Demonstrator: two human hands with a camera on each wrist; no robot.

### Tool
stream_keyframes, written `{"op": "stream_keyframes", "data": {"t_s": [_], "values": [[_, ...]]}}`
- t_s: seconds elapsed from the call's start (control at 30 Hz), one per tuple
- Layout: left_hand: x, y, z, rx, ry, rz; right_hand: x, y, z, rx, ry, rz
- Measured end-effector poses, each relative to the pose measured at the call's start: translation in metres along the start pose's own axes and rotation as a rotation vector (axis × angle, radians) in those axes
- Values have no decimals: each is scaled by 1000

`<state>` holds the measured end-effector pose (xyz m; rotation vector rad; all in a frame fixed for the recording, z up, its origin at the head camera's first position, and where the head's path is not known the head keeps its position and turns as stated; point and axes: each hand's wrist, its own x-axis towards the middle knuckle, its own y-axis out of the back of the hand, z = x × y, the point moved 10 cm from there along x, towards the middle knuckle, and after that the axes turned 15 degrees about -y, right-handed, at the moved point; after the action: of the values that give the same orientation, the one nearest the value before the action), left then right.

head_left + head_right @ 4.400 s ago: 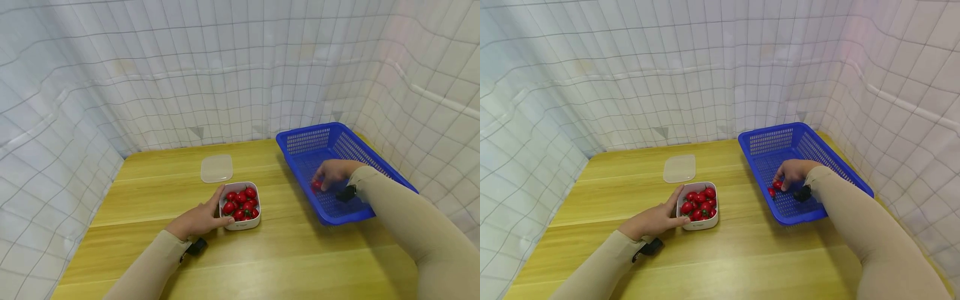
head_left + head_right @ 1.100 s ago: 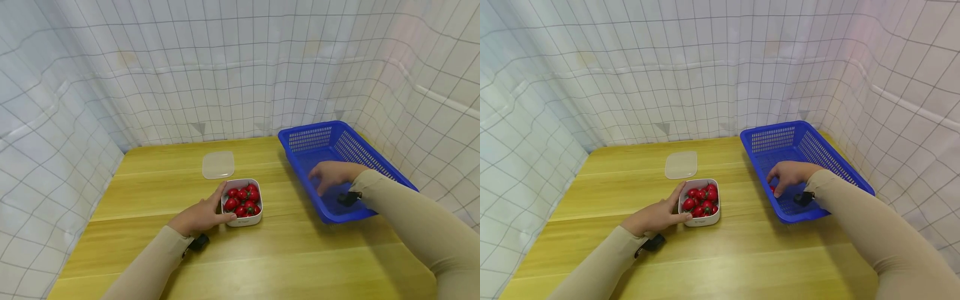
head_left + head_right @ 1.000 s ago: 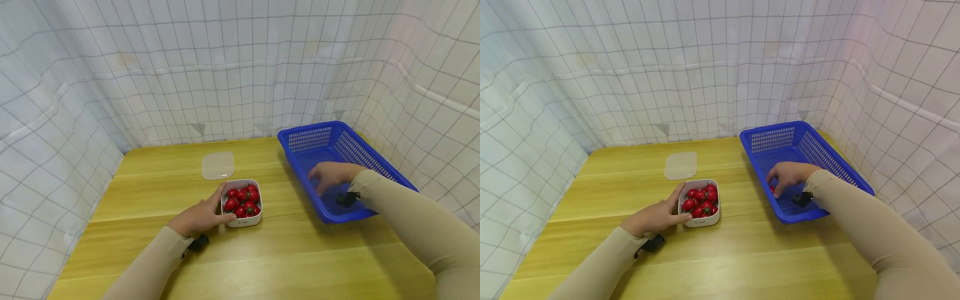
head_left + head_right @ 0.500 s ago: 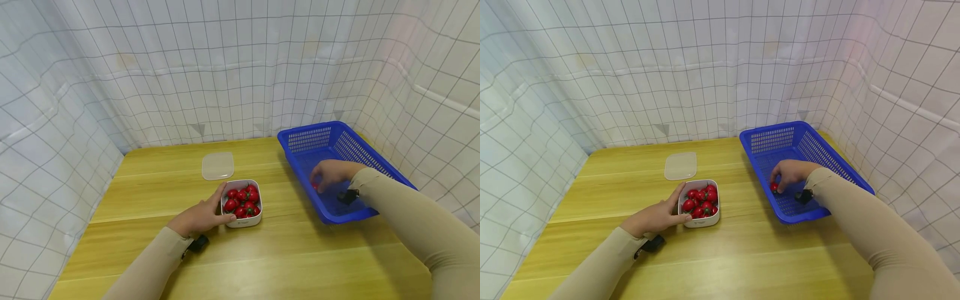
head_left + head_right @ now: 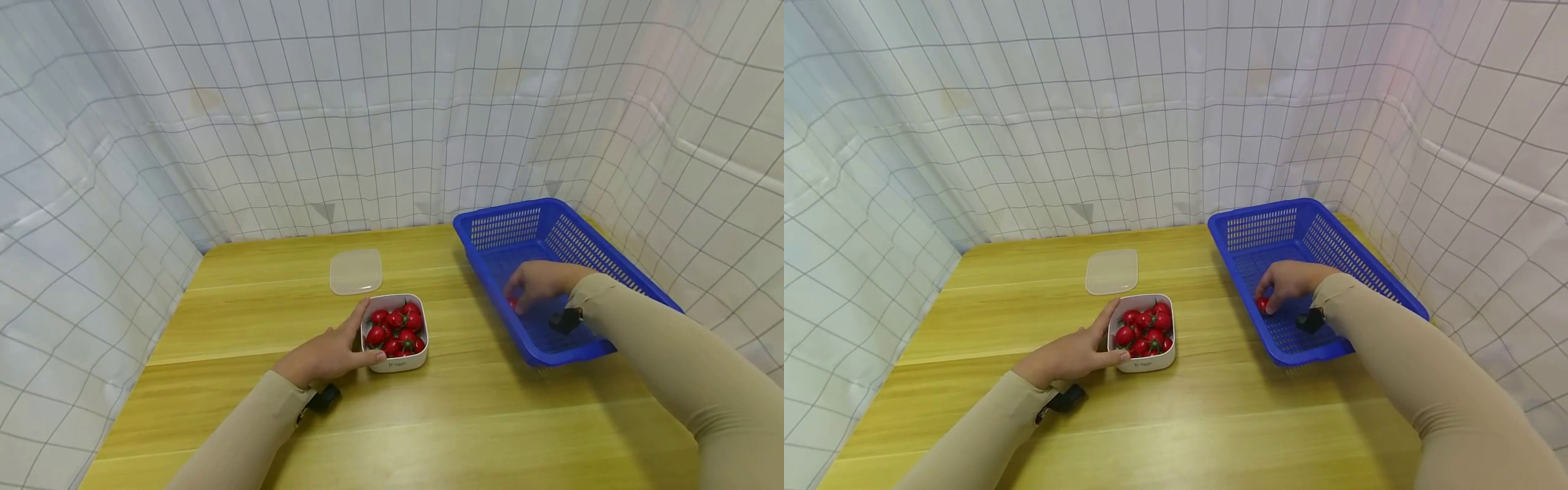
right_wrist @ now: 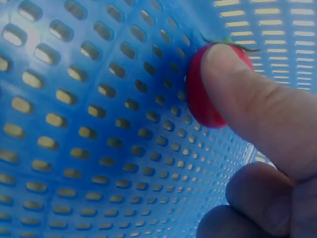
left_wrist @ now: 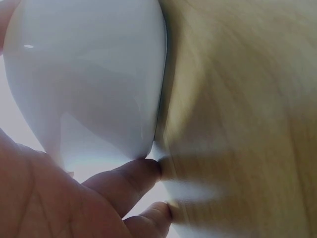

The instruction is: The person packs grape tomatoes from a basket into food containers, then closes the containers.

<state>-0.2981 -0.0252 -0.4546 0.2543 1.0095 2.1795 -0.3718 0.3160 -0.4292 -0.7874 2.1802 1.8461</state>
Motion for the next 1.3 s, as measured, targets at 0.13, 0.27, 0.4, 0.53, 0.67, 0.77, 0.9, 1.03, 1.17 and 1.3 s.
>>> {"op": "stream_keyframes", "data": {"t_s": [0.13,0.27,0.4,0.53,0.67,0.77,0.9,1.03,1.17,1.3], "values": [[0,0,0,-1,-4,5,1,2,2,-1,13,25],[0,1,1,-2,-8,6,3,1,3,3,24,27],[0,1,0,-3,-3,8,4,-1,6,16,10,11],[1,0,-1,-9,1,11,4,-3,8,10,0,7],[0,0,-1,-9,8,12,5,-4,9,2,-10,8],[0,0,-1,-6,8,13,6,-4,9,6,-12,6],[0,1,0,-6,1,15,6,-4,9,6,-4,7],[0,1,1,-3,-2,17,5,-4,10,11,-13,1],[0,0,0,-7,-2,17,4,-5,11,27,-37,-12],[0,-1,-1,-17,2,14,4,-6,11,32,-47,-22]]}}
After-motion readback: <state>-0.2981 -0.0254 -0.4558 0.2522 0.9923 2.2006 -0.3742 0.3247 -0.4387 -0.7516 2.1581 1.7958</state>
